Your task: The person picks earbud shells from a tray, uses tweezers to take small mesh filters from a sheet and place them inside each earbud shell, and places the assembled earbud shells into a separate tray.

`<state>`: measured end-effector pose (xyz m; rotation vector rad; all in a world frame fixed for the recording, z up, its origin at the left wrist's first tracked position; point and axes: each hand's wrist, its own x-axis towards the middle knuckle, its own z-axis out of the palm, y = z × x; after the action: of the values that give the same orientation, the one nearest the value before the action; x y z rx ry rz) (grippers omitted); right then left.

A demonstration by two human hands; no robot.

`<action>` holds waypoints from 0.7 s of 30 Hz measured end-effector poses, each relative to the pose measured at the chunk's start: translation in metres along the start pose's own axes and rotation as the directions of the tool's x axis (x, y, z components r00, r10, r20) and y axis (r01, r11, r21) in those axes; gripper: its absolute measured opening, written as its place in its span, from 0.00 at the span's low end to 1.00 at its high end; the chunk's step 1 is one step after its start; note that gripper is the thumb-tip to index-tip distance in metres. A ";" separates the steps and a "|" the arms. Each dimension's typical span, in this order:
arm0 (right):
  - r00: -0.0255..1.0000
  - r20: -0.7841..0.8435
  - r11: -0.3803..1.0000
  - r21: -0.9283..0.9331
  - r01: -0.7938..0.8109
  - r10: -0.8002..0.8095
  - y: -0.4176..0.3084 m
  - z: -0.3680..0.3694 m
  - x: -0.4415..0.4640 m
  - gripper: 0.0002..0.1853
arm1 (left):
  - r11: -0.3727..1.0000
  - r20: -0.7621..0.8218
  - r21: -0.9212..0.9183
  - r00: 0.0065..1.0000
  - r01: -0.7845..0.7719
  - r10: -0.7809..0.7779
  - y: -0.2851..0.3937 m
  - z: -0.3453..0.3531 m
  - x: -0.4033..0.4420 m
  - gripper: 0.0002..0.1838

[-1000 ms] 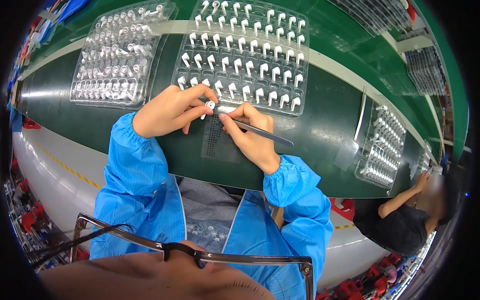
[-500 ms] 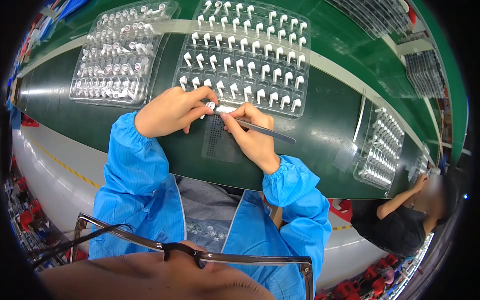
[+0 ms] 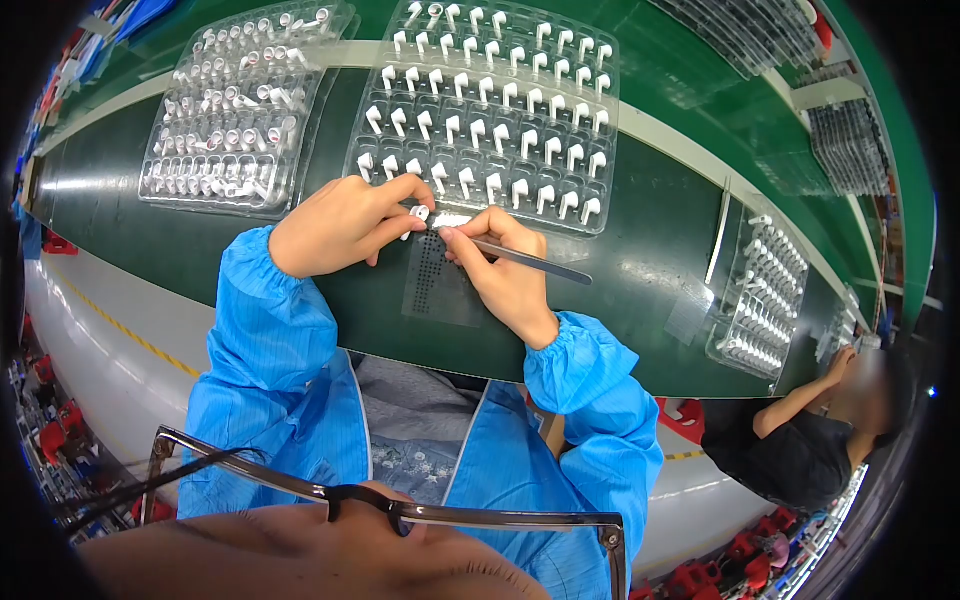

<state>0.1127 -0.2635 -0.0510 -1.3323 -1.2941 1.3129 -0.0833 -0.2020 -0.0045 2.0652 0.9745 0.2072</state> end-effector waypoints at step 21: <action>0.993 -0.079 0.989 0.116 0.093 -0.085 -0.003 -0.003 -0.005 0.04 | 0.985 -0.143 -0.044 0.977 -0.166 0.158 -0.003 0.004 0.001 0.08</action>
<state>0.1155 -0.2683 -0.0471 -1.2148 -1.1918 1.2482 -0.0829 -0.2028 -0.0094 2.1015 0.8715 0.4643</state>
